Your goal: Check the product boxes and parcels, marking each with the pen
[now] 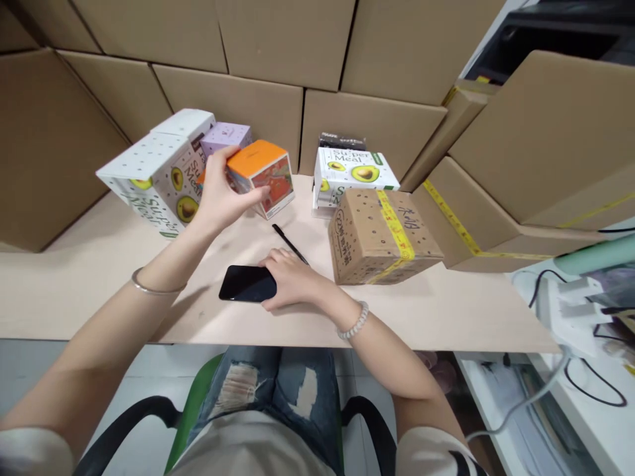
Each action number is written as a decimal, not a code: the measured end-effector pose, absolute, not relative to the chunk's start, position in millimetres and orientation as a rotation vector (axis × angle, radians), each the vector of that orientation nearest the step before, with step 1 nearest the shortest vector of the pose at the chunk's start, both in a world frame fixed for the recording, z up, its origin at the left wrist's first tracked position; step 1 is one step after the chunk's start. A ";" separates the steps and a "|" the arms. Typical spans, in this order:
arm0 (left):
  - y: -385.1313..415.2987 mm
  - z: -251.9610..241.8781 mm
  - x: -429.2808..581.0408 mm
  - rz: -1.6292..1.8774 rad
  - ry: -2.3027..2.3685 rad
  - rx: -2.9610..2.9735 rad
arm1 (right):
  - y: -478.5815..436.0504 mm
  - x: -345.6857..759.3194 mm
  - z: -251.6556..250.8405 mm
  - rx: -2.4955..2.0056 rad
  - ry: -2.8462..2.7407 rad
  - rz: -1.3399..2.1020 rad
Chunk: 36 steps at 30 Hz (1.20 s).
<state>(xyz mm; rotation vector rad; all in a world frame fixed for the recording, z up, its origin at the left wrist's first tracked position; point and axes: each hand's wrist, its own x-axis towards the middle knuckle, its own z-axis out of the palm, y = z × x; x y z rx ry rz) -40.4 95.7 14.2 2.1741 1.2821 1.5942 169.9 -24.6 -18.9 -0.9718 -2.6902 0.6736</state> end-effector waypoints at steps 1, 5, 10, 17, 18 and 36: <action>108.6 21.8 -30.1 1.619 1.224 2.166 | -24.2 168.6 -20.3 -0.966 -2.692 0.665; 166.1 50.1 22.2 1.587 0.887 2.050 | -21.5 166.1 -25.8 -0.956 -2.686 0.649; 228.5 65.3 81.9 1.412 0.608 1.858 | -17.4 166.7 -28.2 -0.929 -2.667 0.671; 283.7 51.6 109.6 1.393 0.534 1.870 | -16.8 165.6 -19.7 -0.958 -2.691 0.662; 286.5 49.8 110.5 1.389 0.534 1.891 | -16.5 165.9 -20.2 -0.959 -2.688 0.660; 115.1 -18.7 -69.4 1.268 2.014 2.187 | -20.1 173.1 -22.4 -1.148 -2.618 0.585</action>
